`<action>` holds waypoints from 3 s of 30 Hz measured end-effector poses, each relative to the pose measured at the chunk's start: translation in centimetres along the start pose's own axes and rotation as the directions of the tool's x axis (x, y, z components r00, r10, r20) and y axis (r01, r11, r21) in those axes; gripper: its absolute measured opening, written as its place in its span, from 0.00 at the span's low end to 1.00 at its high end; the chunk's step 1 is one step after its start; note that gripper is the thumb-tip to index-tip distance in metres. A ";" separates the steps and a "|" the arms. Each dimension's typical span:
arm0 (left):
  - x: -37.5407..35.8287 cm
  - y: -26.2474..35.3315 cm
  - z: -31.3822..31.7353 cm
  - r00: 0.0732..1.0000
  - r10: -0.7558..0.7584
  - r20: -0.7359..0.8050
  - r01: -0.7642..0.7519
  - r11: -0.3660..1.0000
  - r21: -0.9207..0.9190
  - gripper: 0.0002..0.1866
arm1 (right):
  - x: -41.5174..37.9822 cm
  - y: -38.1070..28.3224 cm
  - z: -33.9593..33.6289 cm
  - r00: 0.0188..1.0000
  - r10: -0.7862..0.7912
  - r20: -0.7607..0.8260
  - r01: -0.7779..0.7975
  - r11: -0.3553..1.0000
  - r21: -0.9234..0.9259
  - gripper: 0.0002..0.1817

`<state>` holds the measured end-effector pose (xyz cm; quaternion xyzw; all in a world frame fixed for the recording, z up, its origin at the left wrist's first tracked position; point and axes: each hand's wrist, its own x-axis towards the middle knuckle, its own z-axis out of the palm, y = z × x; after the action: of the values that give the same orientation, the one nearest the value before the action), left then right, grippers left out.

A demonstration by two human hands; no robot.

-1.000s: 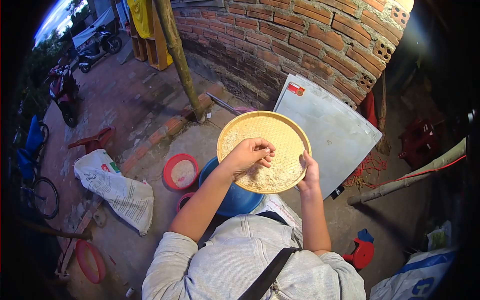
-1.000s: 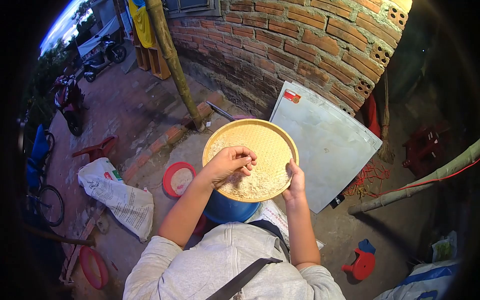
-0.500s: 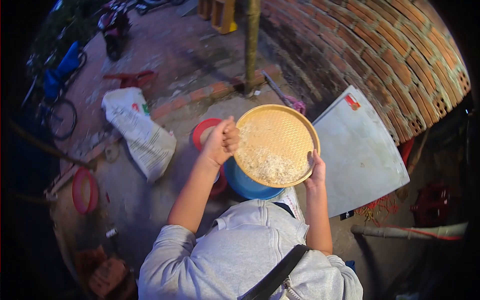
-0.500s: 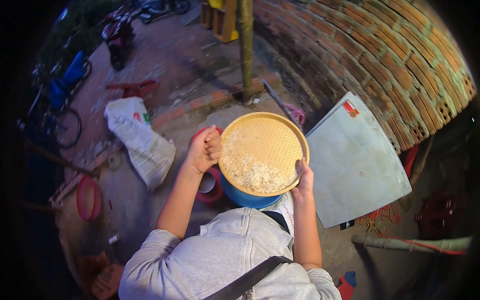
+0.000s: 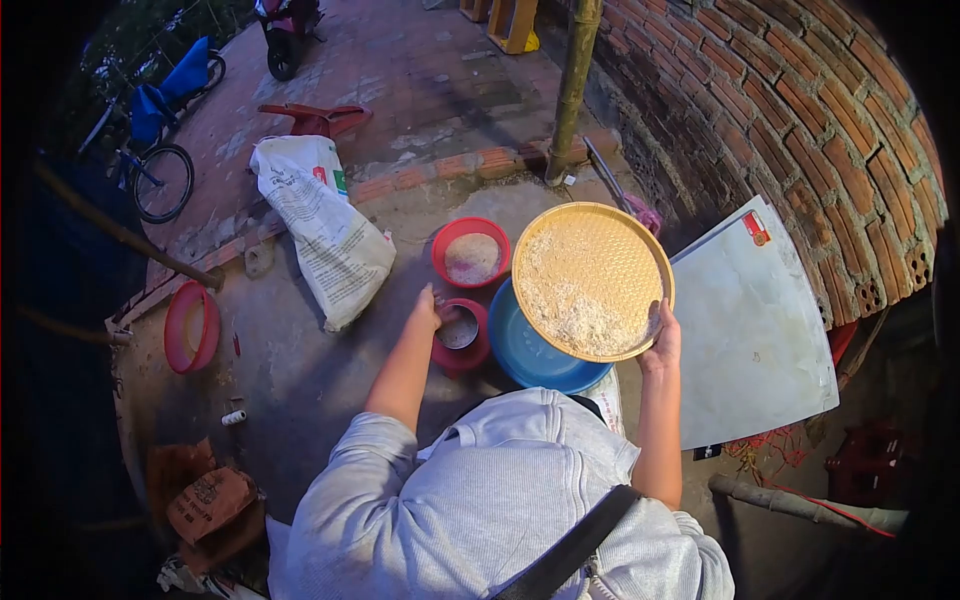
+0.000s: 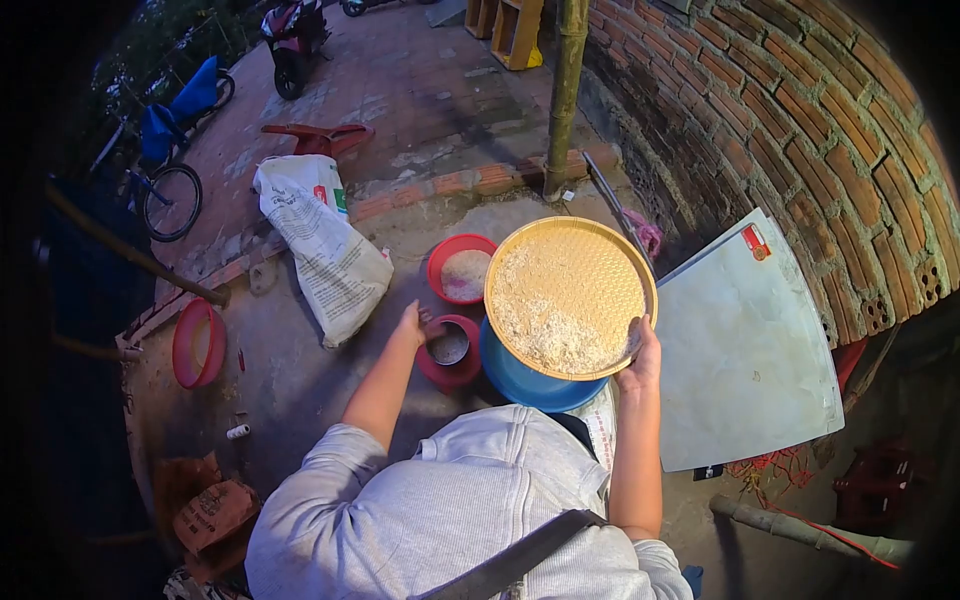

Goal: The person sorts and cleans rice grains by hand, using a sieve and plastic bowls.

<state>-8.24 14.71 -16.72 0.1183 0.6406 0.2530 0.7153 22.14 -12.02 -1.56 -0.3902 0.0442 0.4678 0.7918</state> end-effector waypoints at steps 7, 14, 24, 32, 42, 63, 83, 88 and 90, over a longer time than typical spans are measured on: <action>-0.7 -0.6 -0.5 1.000 -0.010 -0.025 0.005 0.985 -0.173 0.22 | 0.6 0.1 -2.2 0.999 -0.042 -0.004 0.042 0.999 0.020 0.22; -7.4 -0.3 2.8 0.821 0.298 0.486 -0.217 0.952 -0.217 0.25 | 0.4 0.2 -1.7 0.999 0.004 -0.035 -0.004 1.000 -0.016 0.22; -17.1 -2.3 10.0 0.692 0.183 0.698 -0.116 0.983 -0.143 0.23 | 0.7 -0.3 -1.2 0.998 0.018 0.055 -0.014 0.997 -0.075 0.21; -14.3 -0.3 10.9 0.692 0.082 0.717 -0.096 0.995 -0.021 0.17 | 0.3 1.2 -0.3 0.998 -0.045 -0.048 0.038 0.988 -0.147 0.22; -17.5 -4.3 11.9 0.749 0.336 0.570 -0.350 0.932 -0.090 0.16 | 1.3 -0.8 -3.3 0.998 0.060 0.002 -0.059 0.979 -0.194 0.21; -23.9 -7.8 19.1 0.632 0.137 0.763 -0.389 0.907 0.159 0.19 | -10.8 -9.2 -3.7 0.895 -0.393 -0.211 0.371 0.918 -0.137 0.21; -30.1 -5.7 20.4 0.099 0.436 0.895 -0.907 0.409 -0.099 0.25 | -13.4 -9.6 -2.1 0.784 -0.594 -0.177 0.582 0.804 -0.119 0.16; -33.0 -5.1 21.5 -0.287 0.146 0.947 -0.643 -0.762 -0.077 0.27 | -11.7 -8.2 -3.3 0.824 -0.529 -0.203 0.521 0.848 -0.094 0.18; -33.2 -5.9 21.5 -0.250 0.079 0.965 -0.734 -0.665 -0.136 0.25 | -11.3 -7.8 -3.5 0.848 -0.492 -0.196 0.492 0.869 -0.054 0.19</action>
<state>12.29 -4.02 12.01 0.9677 0.0149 0.2082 0.1415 22.93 -24.28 5.45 -0.4348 0.0232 0.2070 0.8761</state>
